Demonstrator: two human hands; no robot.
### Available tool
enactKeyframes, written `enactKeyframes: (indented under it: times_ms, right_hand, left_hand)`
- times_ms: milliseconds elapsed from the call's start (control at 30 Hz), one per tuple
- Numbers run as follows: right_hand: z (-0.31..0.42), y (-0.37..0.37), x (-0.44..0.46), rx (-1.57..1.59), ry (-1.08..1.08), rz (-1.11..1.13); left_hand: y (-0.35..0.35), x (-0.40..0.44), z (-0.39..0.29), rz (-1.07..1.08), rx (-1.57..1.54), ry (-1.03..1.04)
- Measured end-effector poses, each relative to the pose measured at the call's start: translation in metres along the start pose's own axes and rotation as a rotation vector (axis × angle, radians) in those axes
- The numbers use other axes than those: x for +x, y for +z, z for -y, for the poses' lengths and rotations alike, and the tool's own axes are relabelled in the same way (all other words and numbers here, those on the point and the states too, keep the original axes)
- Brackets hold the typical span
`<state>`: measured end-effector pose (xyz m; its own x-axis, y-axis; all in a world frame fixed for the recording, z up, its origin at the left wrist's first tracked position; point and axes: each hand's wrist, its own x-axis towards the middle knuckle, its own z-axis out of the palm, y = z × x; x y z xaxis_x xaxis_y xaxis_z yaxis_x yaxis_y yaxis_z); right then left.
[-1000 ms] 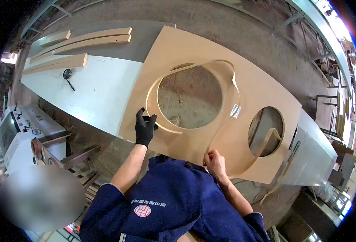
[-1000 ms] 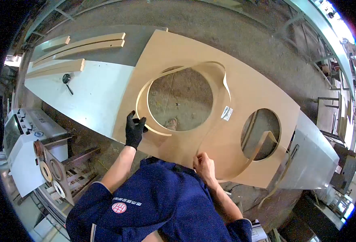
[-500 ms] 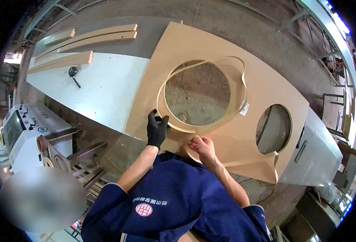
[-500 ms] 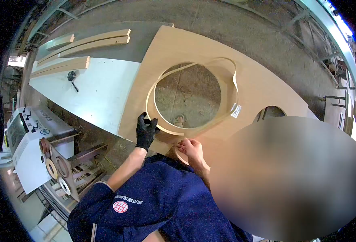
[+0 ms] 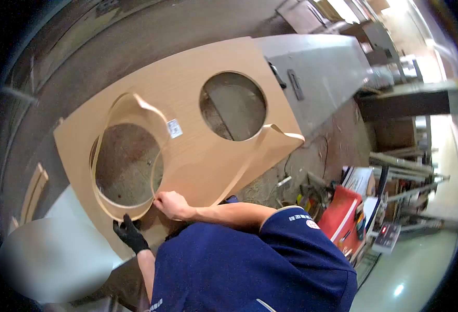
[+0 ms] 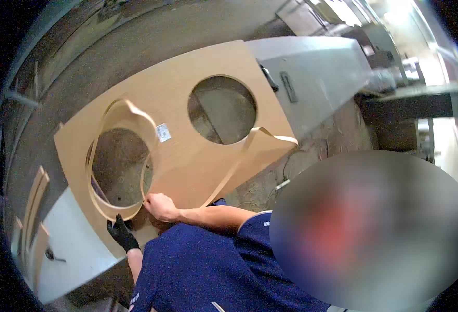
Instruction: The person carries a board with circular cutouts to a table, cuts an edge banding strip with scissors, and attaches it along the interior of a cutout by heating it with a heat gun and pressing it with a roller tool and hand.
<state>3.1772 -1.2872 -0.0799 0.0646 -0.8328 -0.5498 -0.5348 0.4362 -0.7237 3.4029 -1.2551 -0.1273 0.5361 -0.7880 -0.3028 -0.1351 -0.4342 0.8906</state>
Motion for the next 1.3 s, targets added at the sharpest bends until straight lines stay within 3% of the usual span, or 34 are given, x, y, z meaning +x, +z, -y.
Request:
enactKeyframes:
  times_ms: [167, 233, 300, 333, 400, 467, 567, 700, 900, 1000, 1133, 1300]
  right_hand:
    - [0.003, -0.006, -0.001, -0.043, 0.054, 0.016]
    - [0.009, -0.022, 0.002, -0.144, 0.109, 0.213]
    - [-0.001, -0.019, -0.004, -0.038, 0.021, 0.1]
    - [0.007, -0.026, -0.01, -0.074, -0.024, 0.121]
    - [-0.002, -0.03, -0.016, -0.196, -0.095, 0.107]
    - [-0.017, -0.021, -0.019, -0.326, -0.238, 0.046]
    - [-0.013, -0.031, -0.026, -0.499, -0.252, 0.139]
    - [-0.019, -0.028, -0.023, -0.593, -0.291, 0.16]
    - [-0.024, -0.026, -0.026, -0.551, -0.302, 0.05]
    - [-0.032, -0.033, -0.024, -0.518, -0.278, -0.005]
    - [-0.039, -0.032, -0.021, -0.515, -0.283, -0.002]
    - [-0.042, -0.03, -0.022, -0.519, -0.281, 0.006]
  left_hand:
    - [0.009, -0.008, -0.025, 0.03, -0.203, -0.136]
    - [0.0, 0.009, 0.011, 0.112, -0.323, -0.151]
    - [0.004, 0.011, 0.038, -0.064, -0.167, -0.021]
    - [-0.006, 0.019, 0.059, 0.039, -0.221, -0.029]
    - [0.015, -0.01, -0.004, -0.044, -0.163, -0.039]
    - [0.017, -0.017, -0.022, -0.057, -0.167, -0.129]
    - [0.015, -0.011, 0.002, -0.102, -0.015, -0.043]
    - [0.018, -0.014, -0.022, -0.107, -0.153, -0.16]
    - [0.015, -0.017, -0.019, -0.098, -0.194, -0.125]
    - [0.013, -0.011, -0.004, -0.083, -0.064, -0.12]
    - [0.014, -0.016, -0.024, -0.065, -0.21, -0.197]
    - [0.014, -0.018, -0.021, -0.072, -0.18, -0.174]
